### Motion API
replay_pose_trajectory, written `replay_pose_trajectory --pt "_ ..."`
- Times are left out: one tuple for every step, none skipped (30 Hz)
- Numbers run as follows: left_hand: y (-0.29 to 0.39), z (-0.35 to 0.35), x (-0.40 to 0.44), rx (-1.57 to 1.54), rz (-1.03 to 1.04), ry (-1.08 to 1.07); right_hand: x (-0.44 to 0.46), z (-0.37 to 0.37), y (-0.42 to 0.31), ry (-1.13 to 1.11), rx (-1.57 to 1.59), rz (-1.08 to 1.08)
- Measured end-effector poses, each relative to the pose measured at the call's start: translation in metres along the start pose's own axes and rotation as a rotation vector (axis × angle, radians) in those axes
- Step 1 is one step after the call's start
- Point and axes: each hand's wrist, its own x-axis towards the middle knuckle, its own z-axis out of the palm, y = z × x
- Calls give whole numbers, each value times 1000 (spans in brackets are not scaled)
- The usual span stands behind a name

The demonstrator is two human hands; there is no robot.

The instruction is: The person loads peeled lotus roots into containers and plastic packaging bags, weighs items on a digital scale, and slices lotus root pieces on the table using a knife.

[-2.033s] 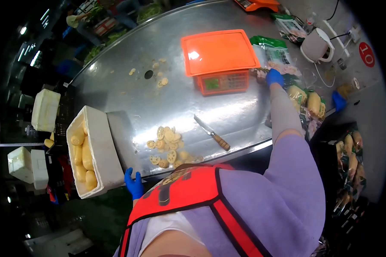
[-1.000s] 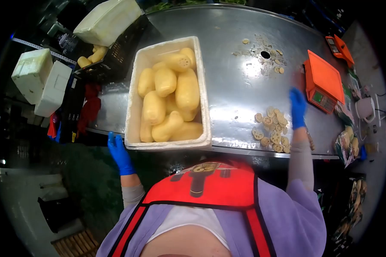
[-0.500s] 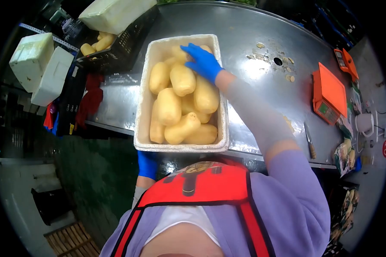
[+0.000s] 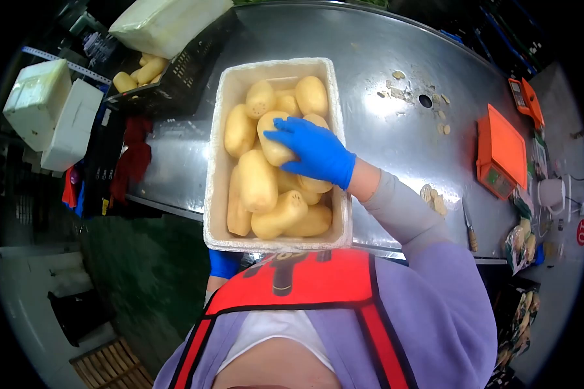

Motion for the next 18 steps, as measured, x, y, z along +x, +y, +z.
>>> replay_pose_trajectory --pt "1 2 3 -55 -25 45 1 -1 2 71 20 53" --pt "1 3 5 -113 -50 92 2 -4 6 70 13 55" --pt "-6 -5 7 -119 -51 87 4 -6 13 117 238 291" --pt "-18 -23 9 -124 -99 93 6 -9 18 167 462 528" --pt "-25 -42 9 -129 -148 97 6 -12 20 169 456 532" --pt "-25 -58 7 -562 -340 243 8 -16 22 283 782 659" --pt "-13 -71 15 -298 -291 371 10 -20 25 394 1113 774" --pt "-4 -85 16 103 -134 527 10 -21 26 405 1181 788" --pt "39 -57 10 201 -94 707 10 -21 24 403 1180 786" --pt "51 -61 10 227 0 646 11 -21 21 411 1274 773" --pt "61 -65 10 254 96 587 13 -21 19 415 1371 755" --pt "71 -61 11 254 104 596 16 -21 15 407 1375 746" --pt "81 -51 13 251 172 493 18 -19 9 434 1425 716" --pt "92 -37 15 249 239 388 20 -17 2 461 1475 686" --pt "105 -14 15 135 189 307 21 -14 -6 455 1478 683" --pt "115 11 19 -26 203 164 22 -11 -17 460 1357 560" --pt "131 38 18 -119 56 48 23 -6 -29 465 1234 439" --pt "125 50 19 -254 -21 -36 21 2 -38 428 1275 456"
